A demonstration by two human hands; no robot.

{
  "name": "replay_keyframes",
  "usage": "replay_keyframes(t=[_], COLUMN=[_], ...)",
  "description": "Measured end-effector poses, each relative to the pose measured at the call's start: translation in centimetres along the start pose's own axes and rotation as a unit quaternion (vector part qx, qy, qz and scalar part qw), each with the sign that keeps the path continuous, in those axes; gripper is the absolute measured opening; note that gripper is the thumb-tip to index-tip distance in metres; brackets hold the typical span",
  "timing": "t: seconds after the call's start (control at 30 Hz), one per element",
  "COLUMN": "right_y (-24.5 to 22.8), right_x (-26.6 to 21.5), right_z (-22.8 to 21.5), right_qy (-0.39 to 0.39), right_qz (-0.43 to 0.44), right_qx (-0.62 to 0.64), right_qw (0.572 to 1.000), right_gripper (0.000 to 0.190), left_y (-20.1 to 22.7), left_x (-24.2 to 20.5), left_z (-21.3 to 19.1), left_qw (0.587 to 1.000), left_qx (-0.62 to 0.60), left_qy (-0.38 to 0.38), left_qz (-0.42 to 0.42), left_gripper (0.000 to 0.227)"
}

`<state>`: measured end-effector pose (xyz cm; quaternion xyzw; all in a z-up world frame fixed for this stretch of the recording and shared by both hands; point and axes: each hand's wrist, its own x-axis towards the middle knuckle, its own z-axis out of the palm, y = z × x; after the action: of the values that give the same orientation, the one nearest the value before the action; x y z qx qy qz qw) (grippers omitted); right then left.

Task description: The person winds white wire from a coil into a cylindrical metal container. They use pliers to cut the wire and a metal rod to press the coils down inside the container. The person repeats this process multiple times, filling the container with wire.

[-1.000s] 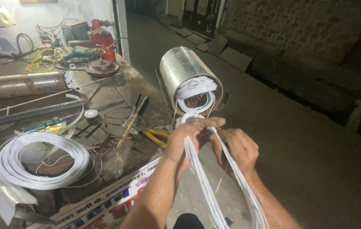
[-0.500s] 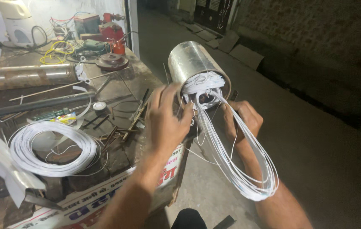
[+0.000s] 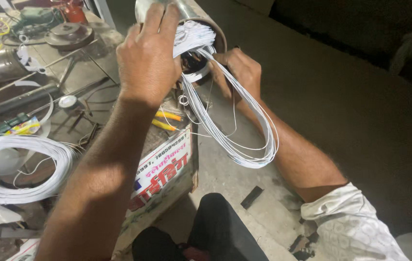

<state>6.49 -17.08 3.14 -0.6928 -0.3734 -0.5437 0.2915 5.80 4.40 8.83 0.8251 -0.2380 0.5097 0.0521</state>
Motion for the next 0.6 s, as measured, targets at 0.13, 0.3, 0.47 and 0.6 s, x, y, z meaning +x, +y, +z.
replay_keyframes(t=[0.13, 0.3, 0.47, 0.6], right_y=[-0.8, -2.4, -3.2, -3.8], right_x=[0.0, -0.4, -0.9, -1.1], right_z=[-0.4, -1.1, -1.7, -1.4], right_qy=[0.013, 0.040, 0.037, 0.062], right_qz=[0.024, 0.103, 0.136, 0.169], right_qx=[0.009, 0.032, 0.055, 0.061], right_qw=[1.000, 0.993, 0.988, 0.982], right_gripper=[0.008, 0.008, 0.013, 0.015], left_y=[-0.3, -0.5, 0.2, 0.7], left_x=[1.7, 4.1, 6.1, 5.8], left_z=[0.2, 0.2, -0.3, -1.9], left_qw=[0.999, 0.994, 0.984, 0.981], left_qx=[0.027, 0.015, 0.021, -0.018], left_qy=[-0.046, -0.073, -0.115, -0.155], left_qz=[0.008, 0.078, 0.132, 0.114], left_gripper=[0.056, 0.033, 0.017, 0.035])
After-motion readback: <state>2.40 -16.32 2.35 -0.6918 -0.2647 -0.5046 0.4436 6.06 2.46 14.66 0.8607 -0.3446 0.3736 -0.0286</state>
